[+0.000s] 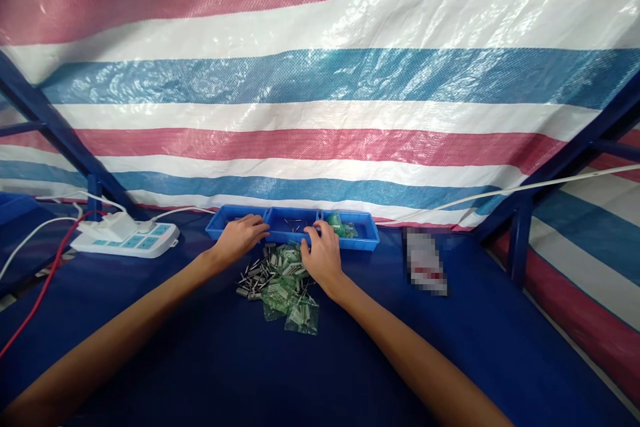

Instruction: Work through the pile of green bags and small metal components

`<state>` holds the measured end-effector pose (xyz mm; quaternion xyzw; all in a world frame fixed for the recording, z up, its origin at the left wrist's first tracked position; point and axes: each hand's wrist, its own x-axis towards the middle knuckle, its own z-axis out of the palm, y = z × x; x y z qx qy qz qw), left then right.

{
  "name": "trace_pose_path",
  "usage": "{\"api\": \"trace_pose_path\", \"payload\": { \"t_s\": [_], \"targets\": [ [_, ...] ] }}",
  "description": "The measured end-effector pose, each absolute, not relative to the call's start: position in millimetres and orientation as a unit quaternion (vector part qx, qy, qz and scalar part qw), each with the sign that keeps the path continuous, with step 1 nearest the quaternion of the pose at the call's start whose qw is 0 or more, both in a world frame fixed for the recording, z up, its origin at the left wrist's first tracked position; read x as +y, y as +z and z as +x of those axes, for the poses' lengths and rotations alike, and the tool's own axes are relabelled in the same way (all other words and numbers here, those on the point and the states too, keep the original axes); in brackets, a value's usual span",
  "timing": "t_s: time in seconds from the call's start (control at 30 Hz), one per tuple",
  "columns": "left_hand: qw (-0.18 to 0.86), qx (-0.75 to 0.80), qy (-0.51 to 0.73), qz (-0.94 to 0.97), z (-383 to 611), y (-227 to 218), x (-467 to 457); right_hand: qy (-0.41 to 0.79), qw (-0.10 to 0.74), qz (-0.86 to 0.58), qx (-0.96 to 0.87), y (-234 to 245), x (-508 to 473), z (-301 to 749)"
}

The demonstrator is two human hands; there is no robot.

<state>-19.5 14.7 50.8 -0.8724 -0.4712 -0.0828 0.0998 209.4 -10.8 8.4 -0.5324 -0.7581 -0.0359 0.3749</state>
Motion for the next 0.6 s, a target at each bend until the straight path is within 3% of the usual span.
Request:
{"api": "trace_pose_path", "payload": {
  "t_s": [0.2,0.33,0.47,0.6],
  "targets": [
    [0.098,-0.443,-0.129,-0.882,-15,55,8,-0.040,0.402,-0.518,-0.754,10,-14,208],
    [0.027,-0.361,-0.210,-0.908,-13,64,-2,-0.032,0.397,-0.485,-0.779,21,-20,205],
    [-0.090,-0.341,-0.205,-0.913,-15,71,-21,0.023,0.290,-0.471,-0.833,43,-25,210],
    [-0.117,-0.377,-0.165,-0.904,-21,57,-44,0.063,0.127,-0.427,-0.893,56,-38,218]
  ]
}}
